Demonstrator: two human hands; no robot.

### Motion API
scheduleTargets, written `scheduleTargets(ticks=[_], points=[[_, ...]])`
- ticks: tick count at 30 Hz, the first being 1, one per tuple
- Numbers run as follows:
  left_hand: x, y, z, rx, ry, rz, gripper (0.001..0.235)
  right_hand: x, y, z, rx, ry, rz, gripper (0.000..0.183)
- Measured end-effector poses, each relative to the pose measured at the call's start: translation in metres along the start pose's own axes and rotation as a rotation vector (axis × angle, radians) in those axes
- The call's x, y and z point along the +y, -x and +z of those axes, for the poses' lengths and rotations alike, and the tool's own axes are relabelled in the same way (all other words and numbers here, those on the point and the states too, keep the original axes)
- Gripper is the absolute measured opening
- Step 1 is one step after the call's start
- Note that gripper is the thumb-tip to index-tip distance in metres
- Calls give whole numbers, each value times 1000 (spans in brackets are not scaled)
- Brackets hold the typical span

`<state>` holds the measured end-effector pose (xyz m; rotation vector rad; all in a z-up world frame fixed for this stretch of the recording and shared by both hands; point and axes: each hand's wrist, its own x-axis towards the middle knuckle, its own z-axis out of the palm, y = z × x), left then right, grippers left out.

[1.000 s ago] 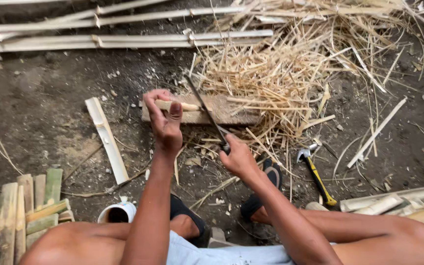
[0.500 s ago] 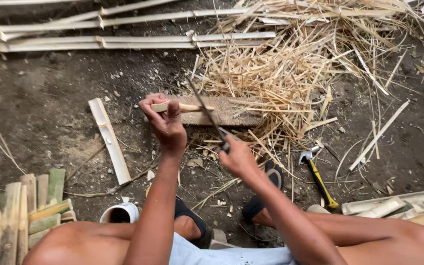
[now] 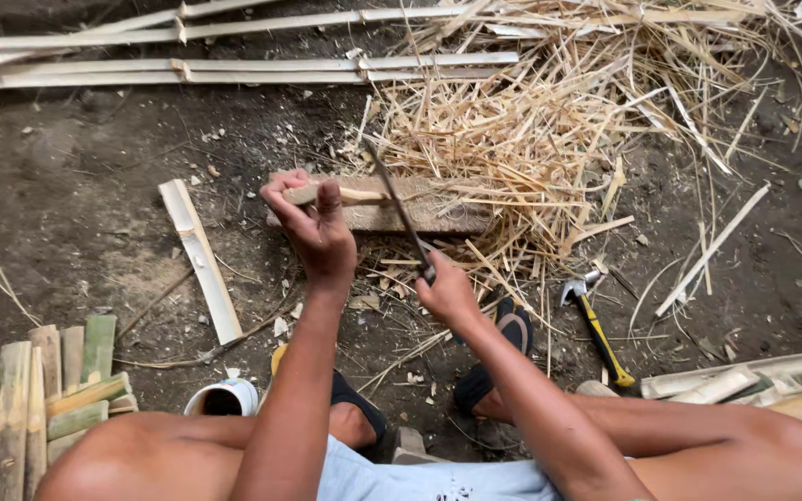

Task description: The person sits on the ground and uses a knife to shave and shape a small piece of bamboo on a wooden block. They repeatedly pick up bamboo pieces, shave them, and place them aside, accumulating shavings on the ground.

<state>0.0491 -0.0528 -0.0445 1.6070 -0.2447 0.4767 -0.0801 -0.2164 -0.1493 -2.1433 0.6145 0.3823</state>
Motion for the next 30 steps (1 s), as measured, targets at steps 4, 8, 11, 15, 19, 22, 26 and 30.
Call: scheduleTargets(ticks=[4,8,11,15,19,22,26,30], points=[[-14,-12,-2,40,210,-227,59,18,-19,24,92,116,-15,34],[-68,7,21,-45,-103,-404,63,34,-24,33,152,26,-35,30],[-108,18,11,-6,-222,-819,58,14,-8,42,97,-176,93,25],[-137,-6,-38,109,-215,-726,55,-32,-3,56,153,-221,-86,25],[-160,-85,-147,261,-155,-826,41,-87,-3,66,-16,-262,-156,26],[-158,-139,-284,130,-324,-650,32,-132,8,81,-150,-265,-280,28],[-113,-167,-456,-33,-518,-812,52,-175,37,113,-341,-171,-374,26],[-52,-87,-531,144,-918,-699,87,-197,63,159,-537,35,-522,27]])
